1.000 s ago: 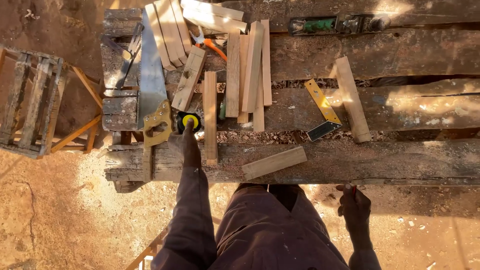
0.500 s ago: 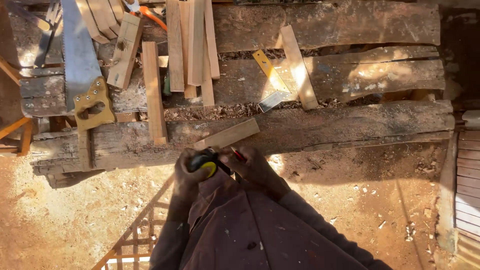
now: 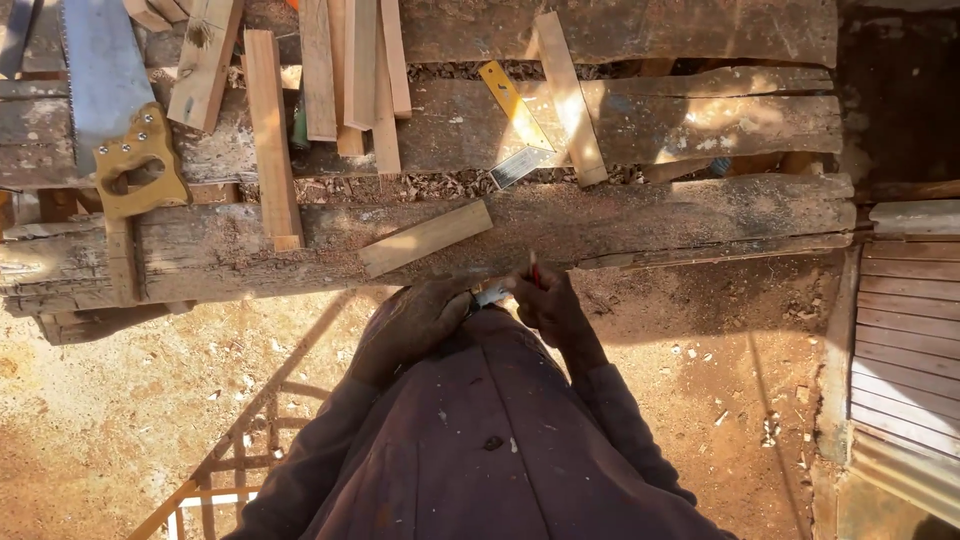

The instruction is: Measuring and marking wooden blocks using a try square, ruler, and pencil on a workbench.

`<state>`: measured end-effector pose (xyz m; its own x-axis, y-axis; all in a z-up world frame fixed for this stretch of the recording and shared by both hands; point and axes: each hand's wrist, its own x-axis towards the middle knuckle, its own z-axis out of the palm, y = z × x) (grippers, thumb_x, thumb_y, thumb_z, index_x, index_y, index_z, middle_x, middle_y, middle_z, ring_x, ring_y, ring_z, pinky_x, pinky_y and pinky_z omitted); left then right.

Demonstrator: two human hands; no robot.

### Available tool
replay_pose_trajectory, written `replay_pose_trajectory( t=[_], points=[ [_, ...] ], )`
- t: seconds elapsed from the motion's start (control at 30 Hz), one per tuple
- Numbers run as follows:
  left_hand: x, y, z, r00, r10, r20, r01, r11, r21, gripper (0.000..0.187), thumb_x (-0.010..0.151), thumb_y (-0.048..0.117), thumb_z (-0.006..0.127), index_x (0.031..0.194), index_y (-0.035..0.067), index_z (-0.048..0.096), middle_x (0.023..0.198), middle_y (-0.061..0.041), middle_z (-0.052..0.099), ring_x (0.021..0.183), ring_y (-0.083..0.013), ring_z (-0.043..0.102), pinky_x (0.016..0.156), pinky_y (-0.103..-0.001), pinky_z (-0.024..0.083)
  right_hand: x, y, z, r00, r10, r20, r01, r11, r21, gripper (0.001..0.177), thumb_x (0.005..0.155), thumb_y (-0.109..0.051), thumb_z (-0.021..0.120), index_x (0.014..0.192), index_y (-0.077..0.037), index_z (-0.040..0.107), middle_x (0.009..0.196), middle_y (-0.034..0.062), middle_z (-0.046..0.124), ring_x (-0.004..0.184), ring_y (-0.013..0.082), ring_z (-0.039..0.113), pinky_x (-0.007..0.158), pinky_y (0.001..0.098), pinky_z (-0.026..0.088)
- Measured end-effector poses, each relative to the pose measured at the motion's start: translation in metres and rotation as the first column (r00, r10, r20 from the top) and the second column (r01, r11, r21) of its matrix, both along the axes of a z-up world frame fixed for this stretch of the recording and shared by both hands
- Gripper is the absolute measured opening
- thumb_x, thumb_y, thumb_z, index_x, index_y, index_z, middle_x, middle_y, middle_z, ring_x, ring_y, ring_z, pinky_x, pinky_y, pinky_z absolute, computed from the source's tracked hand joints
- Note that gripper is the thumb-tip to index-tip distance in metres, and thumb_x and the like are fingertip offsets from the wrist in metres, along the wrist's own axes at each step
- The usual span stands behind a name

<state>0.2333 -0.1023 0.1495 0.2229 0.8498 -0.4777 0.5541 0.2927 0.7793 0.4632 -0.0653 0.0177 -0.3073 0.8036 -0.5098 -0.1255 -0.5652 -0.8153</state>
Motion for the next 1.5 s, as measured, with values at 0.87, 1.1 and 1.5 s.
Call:
replay_pose_trajectory(
  t=[0.87,1.1,1.5],
  points=[
    [0.025,0.064,-0.211,0.730,0.282,-0.622,-0.109,0.947,0.302,0.043,0.086,0.047,0.072,0.089,0.004,0.078,0.084,-0.019,0.068,0.096,-0.0422,0.070,0.077,-0.057,0.062,0.025,0.149,-0.098,0.988,0.061,0.144,-0.103,0.947,0.306,0.026,0.087,-0.006,0.081,0.069,-0.002,0.064,0.045,0.0037,0.038,0.032,0.0048,0.030,0.030,0.0224,0.023],
    [-0.002,0.041,-0.152,0.813,0.210,-0.543,-0.116,0.972,0.202,0.029,0.092,0.038,0.067,0.101,0.013,0.079,0.097,-0.019,0.071,0.102,-0.0450,0.069,0.084,-0.063,0.058,0.143,0.222,-0.157,0.984,-0.154,-0.085,0.176,0.907,0.383,0.023,0.088,0.000,0.086,0.093,-0.010,0.066,0.065,0.0196,0.060,0.033,0.0180,0.042,0.034,0.0294,0.033],
    [-0.021,0.032,-0.164,0.845,0.193,-0.499,0.009,0.927,0.375,0.021,0.093,0.020,0.061,0.092,0.017,0.082,0.090,-0.009,0.075,0.082,-0.0319,0.071,0.065,-0.052,0.056,0.338,0.272,-0.083,0.815,-0.508,-0.278,0.522,0.853,-0.027,0.021,0.097,-0.028,0.083,0.088,-0.023,0.065,0.067,-0.0089,0.057,0.049,0.0047,0.035,0.045,0.0224,0.023]
  ],
)
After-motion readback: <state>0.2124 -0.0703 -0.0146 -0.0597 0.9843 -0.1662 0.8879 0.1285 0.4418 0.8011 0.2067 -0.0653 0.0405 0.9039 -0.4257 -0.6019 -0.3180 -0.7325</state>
